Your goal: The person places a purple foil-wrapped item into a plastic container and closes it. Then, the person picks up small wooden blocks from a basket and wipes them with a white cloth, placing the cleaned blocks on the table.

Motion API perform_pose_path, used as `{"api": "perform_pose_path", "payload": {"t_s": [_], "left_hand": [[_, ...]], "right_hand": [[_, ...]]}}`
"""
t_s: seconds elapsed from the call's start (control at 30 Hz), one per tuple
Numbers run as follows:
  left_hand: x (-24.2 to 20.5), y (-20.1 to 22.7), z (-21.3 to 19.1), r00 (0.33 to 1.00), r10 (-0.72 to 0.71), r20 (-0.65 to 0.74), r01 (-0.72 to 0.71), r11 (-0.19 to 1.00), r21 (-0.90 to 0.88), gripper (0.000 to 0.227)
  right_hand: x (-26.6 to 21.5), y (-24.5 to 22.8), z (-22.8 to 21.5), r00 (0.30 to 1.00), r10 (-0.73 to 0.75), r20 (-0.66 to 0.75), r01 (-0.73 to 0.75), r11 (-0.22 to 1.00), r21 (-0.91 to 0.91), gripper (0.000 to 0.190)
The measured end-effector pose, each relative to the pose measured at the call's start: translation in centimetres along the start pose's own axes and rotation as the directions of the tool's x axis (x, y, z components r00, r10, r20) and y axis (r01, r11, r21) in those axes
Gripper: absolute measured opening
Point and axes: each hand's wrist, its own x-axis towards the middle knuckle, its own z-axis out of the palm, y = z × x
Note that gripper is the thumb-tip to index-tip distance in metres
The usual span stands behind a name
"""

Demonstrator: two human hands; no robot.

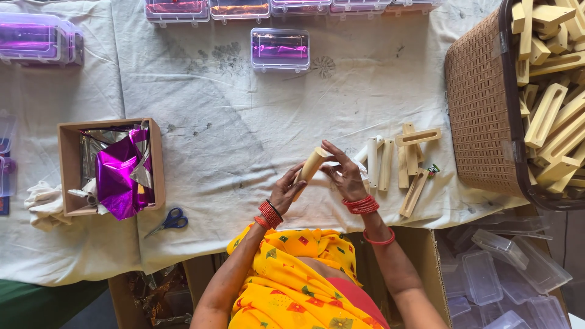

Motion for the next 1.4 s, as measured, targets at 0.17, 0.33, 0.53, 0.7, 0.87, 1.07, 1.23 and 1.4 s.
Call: {"api": "perform_pose_path", "payload": {"t_s": [0.17,0.33,0.53,0.7,0.87,1.07,1.23,1.4], "left_hand": [[-0.1,0.5,-0.4,0.997,-0.003,0.074,0.0,0.999,0.039,0.058],[0.8,0.2,-2.3,0.967,-0.201,0.155,0.208,0.978,-0.027,0.059],[2.1,3.9,-3.1,0.834,-0.488,0.258,0.529,0.841,-0.117,0.058],[2.4,4.2,-3.3,0.775,-0.492,0.396,0.615,0.73,-0.296,0.057],[2.1,6.4,-2.6,0.726,-0.527,0.442,0.658,0.719,-0.224,0.058],[2.3,6.3,-2.7,0.693,-0.551,0.465,0.666,0.737,-0.119,0.061],[2.2,6.8,-2.5,0.708,-0.54,0.455,0.641,0.762,-0.091,0.065],[2.3,4.7,-3.0,0.708,-0.588,0.392,0.652,0.757,-0.041,0.069]], "right_hand": [[1.5,1.1,-1.2,0.976,-0.021,0.216,0.011,0.999,0.045,0.056],[2.4,2.2,-1.5,0.958,0.043,0.283,-0.041,0.999,-0.014,0.043],[3.9,6.7,-2.3,0.865,0.352,0.358,-0.441,0.873,0.208,0.039],[4.0,7.3,-2.8,0.785,0.472,0.401,-0.605,0.724,0.332,0.041],[3.6,7.8,-2.8,0.769,0.453,0.451,-0.632,0.646,0.429,0.041],[3.6,7.8,-3.0,0.774,0.475,0.419,-0.627,0.666,0.404,0.039],[3.6,8.0,-2.9,0.783,0.491,0.381,-0.618,0.682,0.39,0.037],[3.5,8.4,-2.6,0.801,0.481,0.355,-0.594,0.709,0.381,0.038]]}}
